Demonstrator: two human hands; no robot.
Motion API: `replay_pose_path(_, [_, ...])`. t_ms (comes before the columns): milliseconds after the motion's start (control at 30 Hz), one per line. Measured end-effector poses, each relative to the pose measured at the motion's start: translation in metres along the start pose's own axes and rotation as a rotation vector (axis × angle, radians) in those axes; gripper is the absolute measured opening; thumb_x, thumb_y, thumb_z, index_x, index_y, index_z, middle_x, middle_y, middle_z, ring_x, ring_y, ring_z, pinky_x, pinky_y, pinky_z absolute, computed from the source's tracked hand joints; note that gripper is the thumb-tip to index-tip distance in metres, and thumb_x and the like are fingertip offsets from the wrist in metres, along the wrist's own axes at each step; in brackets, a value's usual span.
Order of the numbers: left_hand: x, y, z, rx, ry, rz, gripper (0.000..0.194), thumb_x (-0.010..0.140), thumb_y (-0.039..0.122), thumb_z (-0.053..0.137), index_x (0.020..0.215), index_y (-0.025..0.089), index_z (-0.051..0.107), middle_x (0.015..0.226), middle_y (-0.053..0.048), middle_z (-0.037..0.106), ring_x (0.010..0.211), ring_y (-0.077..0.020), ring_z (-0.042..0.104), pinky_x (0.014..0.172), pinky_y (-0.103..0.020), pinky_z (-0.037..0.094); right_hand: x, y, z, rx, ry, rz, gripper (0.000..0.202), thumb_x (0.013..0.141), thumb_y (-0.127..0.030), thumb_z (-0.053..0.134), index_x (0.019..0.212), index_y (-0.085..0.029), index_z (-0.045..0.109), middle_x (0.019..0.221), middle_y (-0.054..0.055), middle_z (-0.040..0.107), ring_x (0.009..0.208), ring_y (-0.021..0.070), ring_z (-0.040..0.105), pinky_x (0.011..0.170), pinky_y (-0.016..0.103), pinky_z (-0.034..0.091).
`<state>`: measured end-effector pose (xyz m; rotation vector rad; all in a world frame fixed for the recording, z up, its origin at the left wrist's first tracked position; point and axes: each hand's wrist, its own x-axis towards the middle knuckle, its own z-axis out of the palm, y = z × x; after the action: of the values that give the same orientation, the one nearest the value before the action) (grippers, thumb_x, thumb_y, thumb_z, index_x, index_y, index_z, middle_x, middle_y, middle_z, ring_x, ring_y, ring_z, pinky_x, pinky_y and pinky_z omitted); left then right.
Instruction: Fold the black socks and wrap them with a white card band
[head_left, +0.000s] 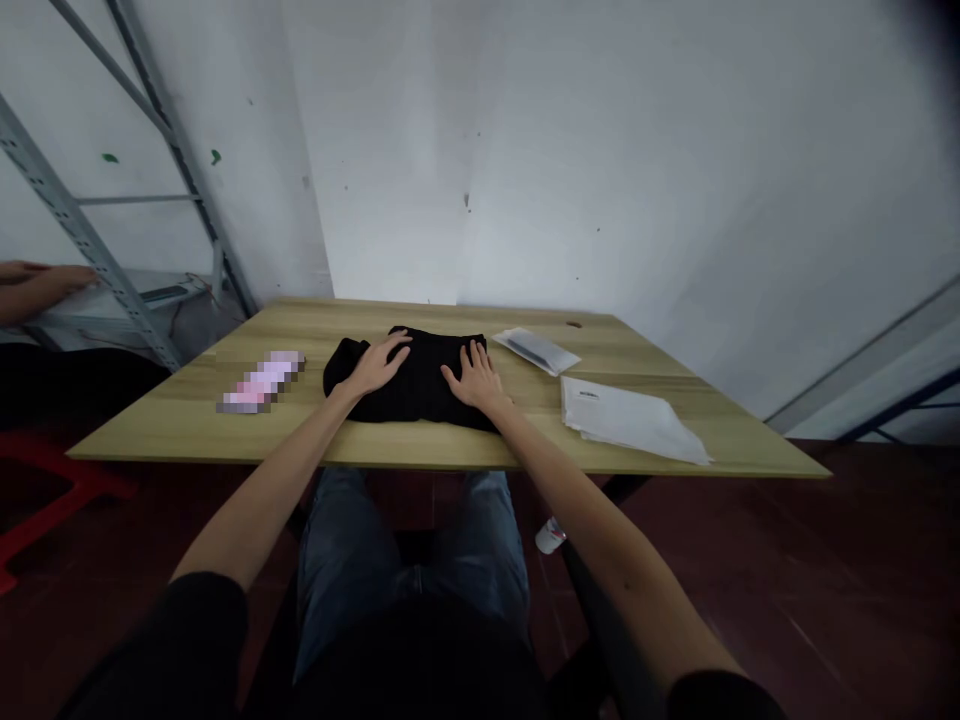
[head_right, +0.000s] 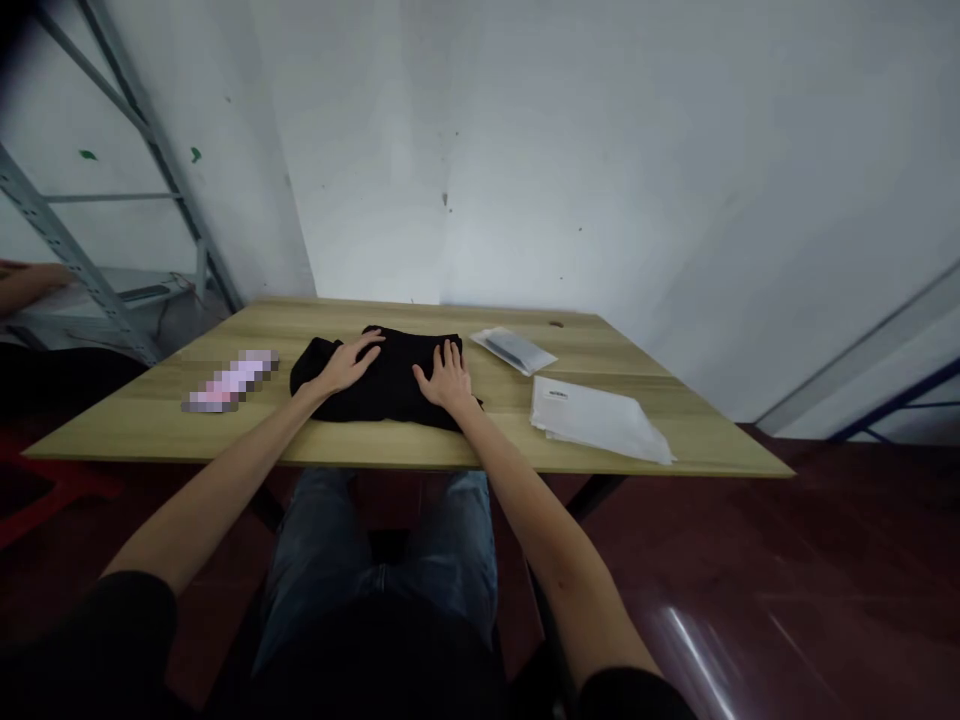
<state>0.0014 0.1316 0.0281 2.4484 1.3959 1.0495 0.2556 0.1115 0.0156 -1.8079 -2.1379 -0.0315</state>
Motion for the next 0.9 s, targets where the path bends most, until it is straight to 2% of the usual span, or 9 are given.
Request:
replay_pose_path(67, [-0.008, 0.008, -0.011, 0.04, 0.149, 0.0, 0.047, 0.107, 0.043, 0.034, 0.142, 0.024, 0.059, 0.155, -0.009, 0.06, 0.146, -0.0246, 0.053, 0.122, -0.041, 0.043, -0.001, -0.001, 0.001, 0.004, 0.036, 0.004, 0.086, 0.108, -0.064, 0.032, 0.169, -0.003, 0.027, 0.179, 0.02, 0.011, 0.167, 0.0299, 0.007, 0.133, 0.044, 0.012])
replay_pose_path(133, [-0.015, 0.01, -0.026, 0.109, 0.198, -0.001, 0.041, 0.103, 0.033, 0.04, 0.138, 0.024, 0.059, 0.148, -0.008, 0.064, 0.143, -0.0247, 0.055, 0.122, -0.041, 0.043, -0.002, -0.001, 0.001, 0.006, 0.066, 0.009, 0.086, 0.108, -0.063, 0.034, 0.169, -0.003, 0.027, 0.179, 0.021, 0.011, 0.167, 0.0306, 0.006, 0.133, 0.045, 0.011])
replay_pose_path(267, [-0.023, -0.014, -0.056, 0.208, 0.1, -0.024, 0.047, 0.086, 0.024, 0.054, 0.133, 0.024, 0.059, 0.142, -0.008, 0.066, 0.139, -0.0287, 0.057, 0.125, -0.045, 0.038, -0.002, -0.003, 0.002, 0.005, 0.075, 0.019, 0.086, 0.108, -0.064, 0.034, 0.169, -0.003, 0.027, 0.179, 0.021, 0.011, 0.167, 0.031, 0.006, 0.133, 0.047, 0.011])
replay_pose_path(400, [-0.021, -0.047, -0.074, 0.162, 0.008, -0.091, 0.051, 0.079, 0.025, 0.057, 0.129, 0.022, 0.062, 0.135, -0.008, 0.071, 0.128, -0.0281, 0.065, 0.117, -0.041, 0.047, -0.002, -0.004, 0.001, 0.011, 0.053, 0.03, 0.086, 0.108, -0.064, 0.033, 0.169, -0.004, 0.027, 0.178, 0.021, 0.013, 0.167, 0.0316, 0.007, 0.132, 0.048, 0.011])
replay_pose_path(500, [-0.016, -0.057, -0.076, 0.182, -0.025, -0.1, 0.043, 0.082, 0.034, 0.058, 0.121, 0.022, 0.07, 0.129, -0.009, 0.075, 0.124, -0.0302, 0.067, 0.115, -0.042, 0.049, -0.003, -0.005, 0.0, 0.008, 0.043, 0.032, 0.086, 0.108, -0.064, 0.034, 0.169, -0.003, 0.027, 0.178, 0.022, 0.013, 0.167, 0.0321, 0.008, 0.133, 0.048, 0.012])
replay_pose_path(667, [-0.003, -0.05, -0.074, 0.155, 0.028, -0.105, 0.042, 0.091, 0.052, 0.055, 0.11, 0.023, 0.077, 0.122, -0.008, 0.078, 0.117, -0.0313, 0.07, 0.108, -0.042, 0.053, -0.004, -0.005, 0.0, 0.001, 0.08, 0.024, 0.083, 0.108, -0.06, 0.037, 0.168, -0.004, 0.029, 0.178, 0.022, 0.015, 0.166, 0.0324, 0.009, 0.133, 0.048, 0.012])
replay_pose_path(800, [0.012, -0.045, -0.074, 0.061, 0.066, -0.22, 0.047, 0.097, 0.057, 0.047, 0.111, 0.022, 0.075, 0.113, -0.009, 0.08, 0.107, -0.0292, 0.072, 0.098, -0.039, 0.057, -0.001, -0.004, -0.002, -0.006, 0.114, 0.031, 0.081, 0.108, -0.058, 0.038, 0.168, -0.003, 0.03, 0.178, 0.022, 0.015, 0.167, 0.0321, 0.009, 0.133, 0.049, 0.012])
replay_pose_path(900, [0.023, -0.043, -0.071, 0.081, 0.059, -0.33, 0.043, 0.095, 0.053, 0.054, 0.118, 0.021, 0.07, 0.115, -0.012, 0.079, 0.107, -0.0302, 0.072, 0.095, -0.041, 0.057, 0.003, -0.002, -0.005, -0.019, 0.131, 0.017, 0.081, 0.108, -0.058, 0.038, 0.167, -0.003, 0.031, 0.178, 0.021, 0.014, 0.167, 0.0313, 0.007, 0.133, 0.049, 0.01])
